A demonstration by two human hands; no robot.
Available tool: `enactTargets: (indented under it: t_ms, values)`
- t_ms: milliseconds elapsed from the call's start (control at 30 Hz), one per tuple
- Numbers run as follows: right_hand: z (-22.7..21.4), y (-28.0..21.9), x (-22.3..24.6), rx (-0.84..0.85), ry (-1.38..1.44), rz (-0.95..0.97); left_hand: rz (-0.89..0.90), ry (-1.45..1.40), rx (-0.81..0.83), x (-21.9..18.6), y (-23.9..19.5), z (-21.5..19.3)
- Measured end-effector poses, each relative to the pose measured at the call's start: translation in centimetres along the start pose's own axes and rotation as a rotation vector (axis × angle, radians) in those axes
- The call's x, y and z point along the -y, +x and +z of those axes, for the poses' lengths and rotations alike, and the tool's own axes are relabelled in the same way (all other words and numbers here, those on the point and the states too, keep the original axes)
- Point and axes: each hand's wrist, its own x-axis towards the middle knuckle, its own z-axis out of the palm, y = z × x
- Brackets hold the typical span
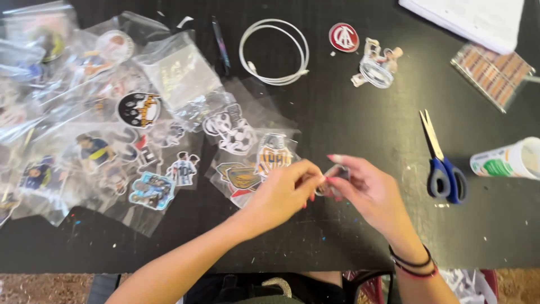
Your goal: Cutting a sticker with scissors and then placing various stickers into individual plastic bags.
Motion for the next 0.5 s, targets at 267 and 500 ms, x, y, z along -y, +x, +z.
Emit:
enactTargets:
  t_ms: [267,500]
  values:
    - [9.3,10.1,3.4,0.120,-0.278,-0.514,0.653,-0.181,-1.329,5.0,1.7,-12.9]
    - [22.2,18.5,3.6,0.110,-0.788,-1.070,0.588,-0.062,-1.480,6.1,0.5,-16.0]
